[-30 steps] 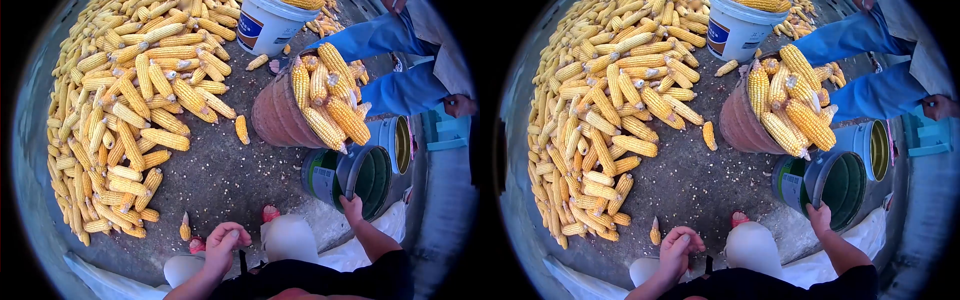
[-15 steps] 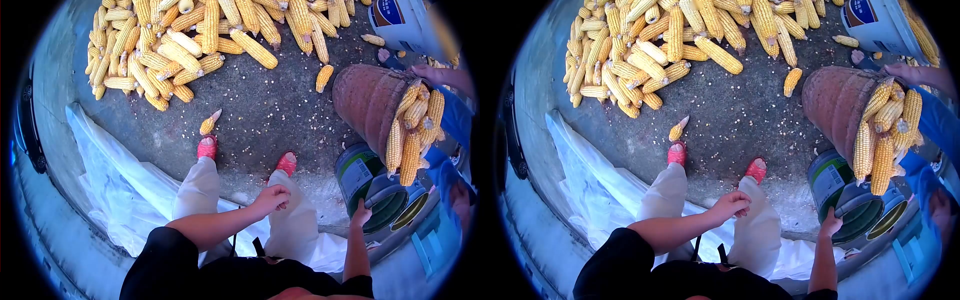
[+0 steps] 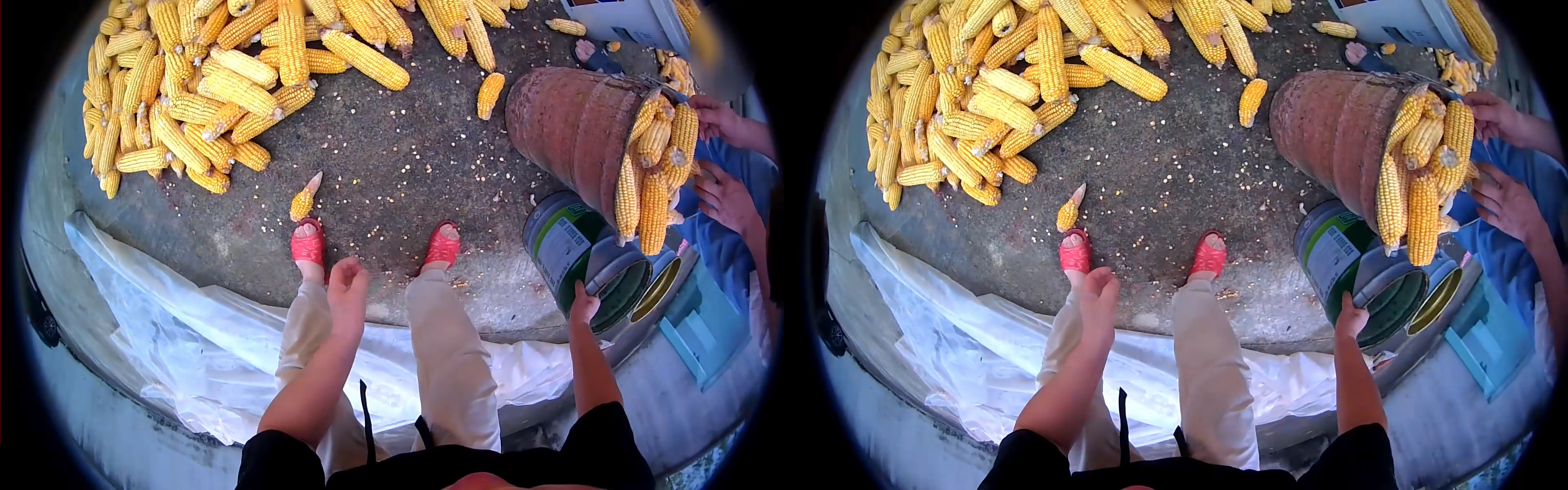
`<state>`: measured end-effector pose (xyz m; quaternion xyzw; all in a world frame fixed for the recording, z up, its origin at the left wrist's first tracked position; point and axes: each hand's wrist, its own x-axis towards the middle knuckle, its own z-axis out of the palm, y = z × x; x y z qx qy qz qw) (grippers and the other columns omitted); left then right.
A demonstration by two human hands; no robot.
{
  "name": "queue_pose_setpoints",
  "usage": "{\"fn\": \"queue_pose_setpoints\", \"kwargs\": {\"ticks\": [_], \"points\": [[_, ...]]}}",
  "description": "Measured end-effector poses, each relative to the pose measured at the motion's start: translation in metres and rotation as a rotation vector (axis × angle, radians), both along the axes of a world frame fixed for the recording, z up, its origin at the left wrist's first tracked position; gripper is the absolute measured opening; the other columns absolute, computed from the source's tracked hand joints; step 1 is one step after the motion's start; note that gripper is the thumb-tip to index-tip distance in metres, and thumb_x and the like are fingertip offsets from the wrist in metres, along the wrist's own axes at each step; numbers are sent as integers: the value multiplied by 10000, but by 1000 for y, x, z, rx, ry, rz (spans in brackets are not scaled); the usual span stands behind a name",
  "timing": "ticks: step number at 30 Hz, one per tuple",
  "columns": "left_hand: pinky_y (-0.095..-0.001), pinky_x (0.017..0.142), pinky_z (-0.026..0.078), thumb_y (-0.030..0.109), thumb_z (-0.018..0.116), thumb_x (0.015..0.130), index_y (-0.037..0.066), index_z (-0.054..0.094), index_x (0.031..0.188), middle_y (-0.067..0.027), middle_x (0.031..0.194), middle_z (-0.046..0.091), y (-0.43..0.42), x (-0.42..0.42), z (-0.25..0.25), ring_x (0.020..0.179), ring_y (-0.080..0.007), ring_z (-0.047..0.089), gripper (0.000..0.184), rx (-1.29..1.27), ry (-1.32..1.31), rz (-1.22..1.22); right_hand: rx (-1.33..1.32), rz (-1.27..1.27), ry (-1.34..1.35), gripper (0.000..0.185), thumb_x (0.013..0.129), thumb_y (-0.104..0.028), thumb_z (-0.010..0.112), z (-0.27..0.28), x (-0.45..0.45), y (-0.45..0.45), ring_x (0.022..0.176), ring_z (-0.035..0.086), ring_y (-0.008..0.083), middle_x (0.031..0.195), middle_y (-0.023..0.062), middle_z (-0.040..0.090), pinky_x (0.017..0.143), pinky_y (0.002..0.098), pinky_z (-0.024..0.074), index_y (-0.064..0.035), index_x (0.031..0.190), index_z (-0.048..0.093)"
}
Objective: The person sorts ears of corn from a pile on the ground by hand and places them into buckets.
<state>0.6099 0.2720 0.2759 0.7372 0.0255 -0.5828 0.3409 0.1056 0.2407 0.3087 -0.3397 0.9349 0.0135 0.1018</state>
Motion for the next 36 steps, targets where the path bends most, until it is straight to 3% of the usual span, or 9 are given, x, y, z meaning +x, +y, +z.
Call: {"fn": "queue_pose_setpoints", "kwargs": {"ticks": [4,6,12,17,21,24,28,33,36], "points": [[-438,953,384,223,675,728,71,465,1243,-169,1218,492,-26,64,-104,1122,-342,469,577,109,-967,-787,-23,-45,-35,501,727,-348,715,6,10,-4,706,634,313,769,241,645,692,389,463,126,869,635],[-442,936,405,301,695,718,87,433,1272,-137,1213,500,-34,85,-151,1126,-314,481,649,252,-1167,-1093,-65,-63,-89,475,736,-311,721,8,14,-3,697,614,258,765,202,644,692,378,459,134,871,627],[-446,825,472,336,692,722,100,511,1164,-125,1091,524,-37,80,-216,1022,-327,543,532,545,-919,-1226,-115,-208,-248,431,763,-221,708,13,24,-3,829,564,219,922,117,620,774,332,440,141,970,600],[-405,848,452,402,725,698,51,591,1059,-143,1073,519,-167,-67,-179,984,-318,543,521,-333,-658,-984,-131,-157,-273,370,789,-224,679,21,36,-8,725,544,187,811,114,613,711,339,447,123,892,602],[-427,950,429,426,727,693,197,584,1171,-181,1333,393,-289,-179,-183,1183,-362,434,548,-358,-690,-1211,-132,-184,-318,349,792,-211,663,25,45,-16,717,524,180,790,103,594,704,340,444,119,881,588],[-414,915,451,475,735,669,219,578,1184,-147,1251,383,-324,-210,-181,1129,-340,452,596,-192,-658,-1427,-180,-197,-345,332,796,-194,655,23,45,-14,713,514,172,781,101,583,692,340,443,116,891,584],[-412,867,468,504,722,653,167,601,1143,-168,1141,414,-308,-199,-198,1072,-343,478,607,-237,-660,-1353,-126,-151,-339,300,801,-189,644,26,45,-13,662,487,153,687,107,553,657,342,442,106,834,593],[-413,834,474,550,696,626,101,644,1054,-189,1099,434,-203,-114,-146,1035,-349,501,623,-88,-530,-1391,-75,-50,-208,340,782,-295,639,18,38,-4,668,575,432,659,244,568,607,418,441,44,794,608],[-423,858,461,578,696,601,120,643,1080,-195,1116,445,-113,-23,-87,1041,-353,508,665,134,-503,-1461,-82,-3,-145,317,757,-306,631,23,45,-12,759,585,434,743,242,602,664,453,453,3,826,630]]}}
